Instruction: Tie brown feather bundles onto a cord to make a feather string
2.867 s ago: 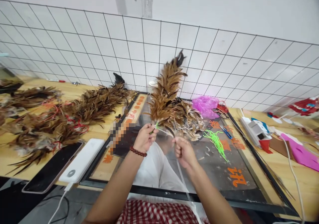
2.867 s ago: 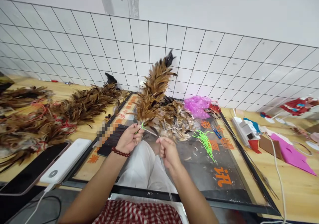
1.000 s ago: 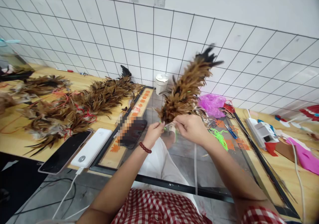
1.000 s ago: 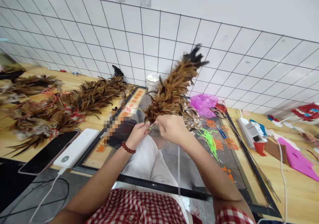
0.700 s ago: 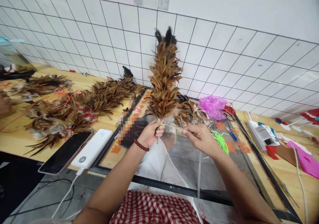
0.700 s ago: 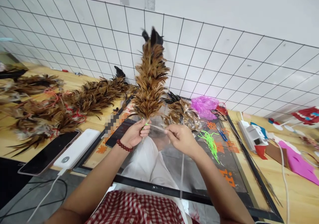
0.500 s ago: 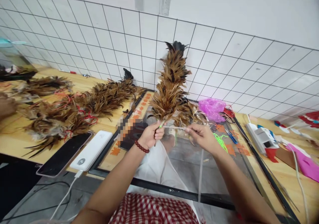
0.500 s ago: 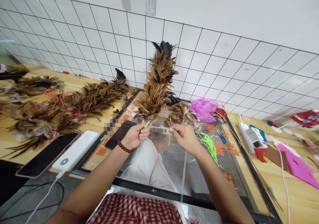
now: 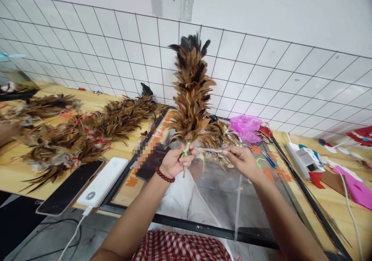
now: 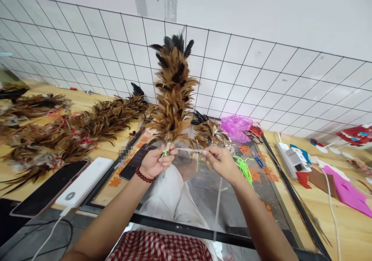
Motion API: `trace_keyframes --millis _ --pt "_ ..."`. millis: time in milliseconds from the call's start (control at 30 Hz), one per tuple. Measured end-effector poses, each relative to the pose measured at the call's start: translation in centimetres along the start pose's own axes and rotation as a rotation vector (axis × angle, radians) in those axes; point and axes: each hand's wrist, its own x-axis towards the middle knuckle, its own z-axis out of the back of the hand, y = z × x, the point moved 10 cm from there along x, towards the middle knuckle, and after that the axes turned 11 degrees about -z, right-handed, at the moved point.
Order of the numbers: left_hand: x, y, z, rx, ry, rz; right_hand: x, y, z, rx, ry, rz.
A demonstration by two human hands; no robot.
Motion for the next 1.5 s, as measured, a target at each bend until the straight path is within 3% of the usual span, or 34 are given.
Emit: trace_keyframes --millis 167,267,367,467,633,800,900,1033,1200,1400,1500 --pt "1.5 0.0 2.4 0.317 -0.184 -0.121 0.4 0.5 -0.3 -0.147 -0.002 0.038" --pt "1.5 -2.0 3.8 0.673 -0.342 -0.316 0.2 2.2 -1.0 -0.336 -0.001 0.112" --pt "1.1 -4.1 3.0 1.137 -0.411 -0.436 0.1 5.1 -1.6 -0.601 -0.058 0.207" --pt "0.9 -4.6 1.6 1.411 -0.383 -0.433 0.9 7.4 -1.9 -0.843 -0.109 0.264" --pt "0.6 -4.1 0.7 1.491 -0.258 -0.349 1.8 8.7 -2.2 -1.018 -0.139 0.375" --pt "0.1 -4.7 1.3 1.821 -0.313 -0.238 0.8 9.9 -4.6 -1.006 -0.030 0.609" --pt "0.2 -3.7 0.8 1.916 -0.197 -0.160 1.7 10.7 -6.0 -1.008 0.049 0.657" --pt "-0.3 -2.5 -0.4 1.915 -0.004 -0.145 4.1 10.6 -7.0 -1.029 0.144 0.619" --pt "-1.8 -2.6 -1.7 1.872 0.071 -0.243 6.8 9.7 -7.2 -0.931 0.195 0.480" --pt "-3.2 -2.9 -3.2 1.959 0.024 -0.391 9.2 6.6 -9.4 -0.868 0.465 0.221" --pt "-3.5 -2.9 -2.9 1.957 0.010 -0.395 10.2 5.3 -9.8 -0.841 0.519 0.111"
